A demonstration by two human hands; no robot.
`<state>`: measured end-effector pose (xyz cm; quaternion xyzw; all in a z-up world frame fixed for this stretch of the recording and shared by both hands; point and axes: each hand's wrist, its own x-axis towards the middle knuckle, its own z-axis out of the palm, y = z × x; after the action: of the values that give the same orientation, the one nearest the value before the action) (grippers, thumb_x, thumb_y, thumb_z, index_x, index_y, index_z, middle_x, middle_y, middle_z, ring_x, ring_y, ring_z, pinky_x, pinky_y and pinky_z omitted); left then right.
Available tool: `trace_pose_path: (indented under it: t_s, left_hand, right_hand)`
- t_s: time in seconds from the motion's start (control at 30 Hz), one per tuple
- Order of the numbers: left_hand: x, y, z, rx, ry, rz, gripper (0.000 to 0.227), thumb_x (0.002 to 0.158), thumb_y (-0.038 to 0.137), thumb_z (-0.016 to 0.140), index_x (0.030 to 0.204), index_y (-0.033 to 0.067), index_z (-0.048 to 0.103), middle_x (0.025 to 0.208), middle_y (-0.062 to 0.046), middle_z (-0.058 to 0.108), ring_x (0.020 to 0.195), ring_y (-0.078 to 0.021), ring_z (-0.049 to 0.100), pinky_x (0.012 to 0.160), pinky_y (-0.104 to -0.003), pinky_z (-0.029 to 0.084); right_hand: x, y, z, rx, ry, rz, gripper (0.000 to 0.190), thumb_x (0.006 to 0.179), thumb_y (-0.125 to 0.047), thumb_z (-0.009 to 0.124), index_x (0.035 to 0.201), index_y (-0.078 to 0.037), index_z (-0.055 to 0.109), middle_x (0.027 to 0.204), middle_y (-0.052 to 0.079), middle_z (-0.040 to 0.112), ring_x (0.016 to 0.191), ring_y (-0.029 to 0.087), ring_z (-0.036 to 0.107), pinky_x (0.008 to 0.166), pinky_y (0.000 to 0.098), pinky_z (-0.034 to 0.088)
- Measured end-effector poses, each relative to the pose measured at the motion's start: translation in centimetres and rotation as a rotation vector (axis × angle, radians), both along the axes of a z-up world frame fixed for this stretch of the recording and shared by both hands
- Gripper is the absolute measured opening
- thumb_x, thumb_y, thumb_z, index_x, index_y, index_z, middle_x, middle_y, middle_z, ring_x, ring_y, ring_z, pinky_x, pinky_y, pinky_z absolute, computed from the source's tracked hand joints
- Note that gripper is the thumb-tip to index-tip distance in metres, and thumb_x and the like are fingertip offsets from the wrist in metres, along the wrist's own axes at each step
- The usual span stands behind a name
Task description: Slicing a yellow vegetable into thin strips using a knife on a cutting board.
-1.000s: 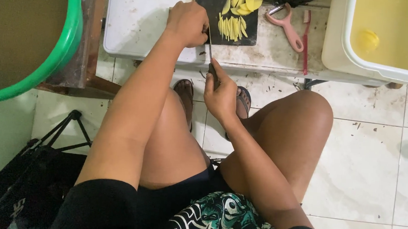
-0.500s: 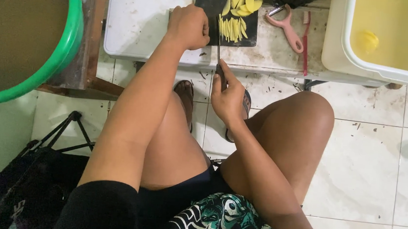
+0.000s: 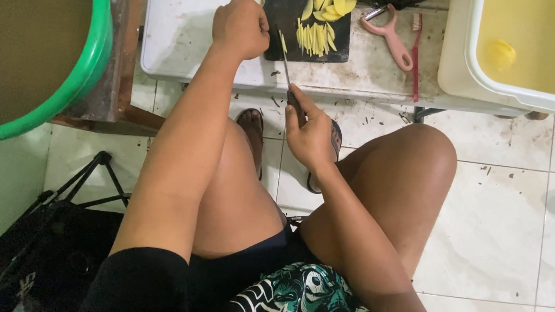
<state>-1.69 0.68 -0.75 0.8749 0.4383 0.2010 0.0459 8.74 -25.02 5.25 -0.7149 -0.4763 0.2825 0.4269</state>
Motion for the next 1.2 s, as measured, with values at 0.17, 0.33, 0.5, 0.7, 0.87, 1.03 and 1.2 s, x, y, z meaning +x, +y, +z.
trace_pose_path:
  t_s: [0.17, 0.33, 0.5, 0.7, 0.87, 1.03, 1.2]
  left_hand:
    - [-0.4, -0.2, 0.4, -0.009, -0.076, 0.030, 0.009, 0.067, 0.008, 0.074, 0.070, 0.0159, 0.078, 0.069, -0.001, 0.073, 0.054, -0.0273, 0.065, 0.058, -0.040, 0.055]
    - [-0.1, -0.4, 0.6, 0.023, -0.109, -0.002, 0.008, 0.067, 0.009, 0.074, 0.073, 0.0138, 0.078, 0.071, -0.001, 0.073, 0.058, -0.0273, 0.066, 0.060, -0.039, 0.055]
    - [0.5, -1.4, 2.4, 0.131, -0.222, -0.170, 0.008, 0.073, 0.010, 0.080, 0.081, 0.0118, 0.079, 0.086, -0.004, 0.066, 0.070, -0.0239, 0.063, 0.062, -0.040, 0.053]
    - [2.4, -4.0, 5.8, 0.148, -0.171, -0.448, 0.009, 0.074, 0.021, 0.076, 0.081, 0.0172, 0.081, 0.097, 0.003, 0.074, 0.089, -0.0268, 0.057, 0.080, -0.040, 0.049]
    - [4.4, -4.7, 5.1, 0.174, 0.031, -0.429, 0.026, 0.076, 0.034, 0.076, 0.093, 0.0151, 0.083, 0.109, 0.002, 0.073, 0.097, -0.0262, 0.053, 0.088, -0.043, 0.040]
    - [5.9, -5.3, 4.3, 0.189, 0.143, -0.452, 0.029, 0.078, 0.039, 0.075, 0.089, 0.0138, 0.083, 0.107, 0.003, 0.074, 0.098, -0.0249, 0.052, 0.088, -0.042, 0.038]
    - [6.4, -6.0, 4.3, 0.207, 0.084, -0.486, 0.028, 0.079, 0.038, 0.067, 0.077, 0.0118, 0.076, 0.095, 0.000, 0.071, 0.099, -0.0275, 0.049, 0.087, -0.043, 0.034]
  right_hand:
    - [0.1, 0.2, -0.8, 0.036, 0.031, 0.014, 0.042, 0.095, -0.006, 0.059, 0.137, -0.006, 0.064, 0.097, 0.007, 0.077, 0.069, 0.011, 0.059, 0.062, 0.0259, 0.051]
    - [1.2, 0.4, -1.8, 0.103, 0.068, -0.020, 0.040, 0.093, -0.002, 0.060, 0.133, -0.004, 0.066, 0.109, 0.008, 0.077, 0.072, 0.011, 0.060, 0.068, 0.0245, 0.053]
    - [2.1, 0.2, -1.0, 0.051, 0.043, -0.072, 0.042, 0.091, -0.002, 0.062, 0.132, -0.007, 0.070, 0.090, 0.004, 0.073, 0.064, 0.009, 0.051, 0.061, 0.0238, 0.049]
    - [3.0, 0.0, -0.6, 0.090, -0.213, -0.125, 0.046, 0.085, -0.003, 0.067, 0.131, -0.010, 0.071, 0.077, 0.009, 0.064, 0.056, 0.017, 0.048, 0.054, 0.0329, 0.046]
    - [3.1, 0.0, -0.8, 0.059, -0.299, -0.173, 0.047, 0.084, -0.003, 0.066, 0.129, -0.012, 0.072, 0.088, 0.011, 0.070, 0.062, 0.022, 0.059, 0.058, 0.0356, 0.050]
    - [3.0, -0.1, -1.0, 0.018, -0.374, -0.210, 0.048, 0.083, -0.004, 0.067, 0.129, -0.017, 0.074, 0.085, 0.010, 0.066, 0.063, 0.024, 0.060, 0.058, 0.0378, 0.050]
    - [3.0, -0.1, -1.3, 0.096, -0.366, -0.190, 0.049, 0.083, -0.002, 0.067, 0.129, -0.016, 0.072, 0.087, 0.010, 0.067, 0.066, 0.025, 0.062, 0.061, 0.0378, 0.051]
